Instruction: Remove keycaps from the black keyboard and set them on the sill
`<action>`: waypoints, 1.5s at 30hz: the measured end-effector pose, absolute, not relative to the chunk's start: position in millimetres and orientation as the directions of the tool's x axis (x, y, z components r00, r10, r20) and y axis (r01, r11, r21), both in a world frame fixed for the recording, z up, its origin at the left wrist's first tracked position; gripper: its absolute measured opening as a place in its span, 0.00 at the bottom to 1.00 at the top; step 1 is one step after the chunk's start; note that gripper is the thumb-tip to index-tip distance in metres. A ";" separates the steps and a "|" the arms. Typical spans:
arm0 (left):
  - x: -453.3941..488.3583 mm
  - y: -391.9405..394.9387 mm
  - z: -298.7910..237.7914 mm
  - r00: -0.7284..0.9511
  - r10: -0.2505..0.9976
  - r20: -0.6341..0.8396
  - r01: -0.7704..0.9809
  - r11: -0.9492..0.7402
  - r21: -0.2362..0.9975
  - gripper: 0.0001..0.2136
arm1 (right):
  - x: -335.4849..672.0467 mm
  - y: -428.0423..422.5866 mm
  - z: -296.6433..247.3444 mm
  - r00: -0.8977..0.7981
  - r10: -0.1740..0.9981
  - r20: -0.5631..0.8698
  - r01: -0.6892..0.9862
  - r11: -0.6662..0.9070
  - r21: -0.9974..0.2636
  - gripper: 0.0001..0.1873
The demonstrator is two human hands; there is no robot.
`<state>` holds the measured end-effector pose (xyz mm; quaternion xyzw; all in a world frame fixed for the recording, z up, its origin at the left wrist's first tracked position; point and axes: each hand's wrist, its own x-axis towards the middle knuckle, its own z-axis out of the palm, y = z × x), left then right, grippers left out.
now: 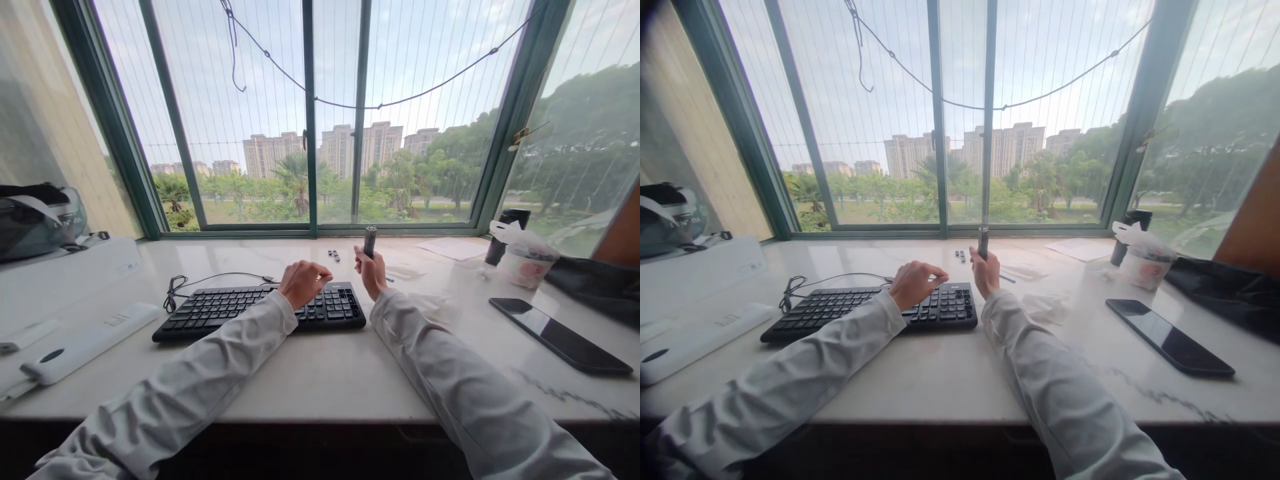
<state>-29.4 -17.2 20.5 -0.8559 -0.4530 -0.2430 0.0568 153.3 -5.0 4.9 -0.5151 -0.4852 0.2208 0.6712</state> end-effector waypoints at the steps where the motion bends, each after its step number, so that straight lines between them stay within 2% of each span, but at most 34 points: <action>1: -30.2 -19.2 16.9 0.471 0.752 0.461 0.802 -0.583 0.131 0.15 | 150.1 -5.7 4.6 0.408 0.808 0.426 0.104 0.423 -0.900 0.18; 4: -31.4 -23.6 10.0 0.487 0.754 0.441 0.788 -0.598 0.151 0.14 | 138.8 -9.7 3.2 0.329 0.843 0.426 -0.176 0.498 -0.849 0.19; 8: -30.7 -28.4 9.4 0.481 0.768 0.422 0.781 -0.595 0.191 0.14 | 126.1 -15.8 1.6 0.264 0.893 0.364 -0.294 0.434 -0.851 0.20; 15: -31.6 -29.2 10.1 0.495 0.775 0.392 0.777 -0.597 0.199 0.15 | 118.9 -20.8 2.4 0.285 0.953 0.100 -0.323 0.194 -0.926 0.18; 20: -28.3 -27.7 6.5 0.538 0.762 0.361 0.732 -0.635 0.248 0.15 | 115.5 -23.7 2.1 0.297 0.955 0.016 -0.322 0.115 -0.940 0.16; 24: -22.1 -28.7 1.1 0.531 0.787 0.314 0.747 -0.610 0.264 0.14 | 115.8 -22.9 0.4 0.327 0.945 -0.002 -0.287 0.098 -0.953 0.16; 34: -11.3 -27.2 -8.3 0.493 0.810 0.318 0.737 -0.583 0.343 0.14 | 110.8 -28.5 3.7 0.330 0.944 -0.007 -0.299 0.097 -0.949 0.16; 40: -10.6 -26.6 -9.5 0.488 0.813 0.317 0.751 -0.577 0.322 0.16 | 109.7 -32.0 6.5 0.311 0.951 -0.003 -0.297 0.094 -0.950 0.19; 45: -14.7 -23.8 -5.7 0.522 0.793 0.313 0.734 -0.605 0.308 0.18 | 111.4 -30.4 4.9 0.321 0.947 -0.013 -0.291 0.085 -0.953 0.16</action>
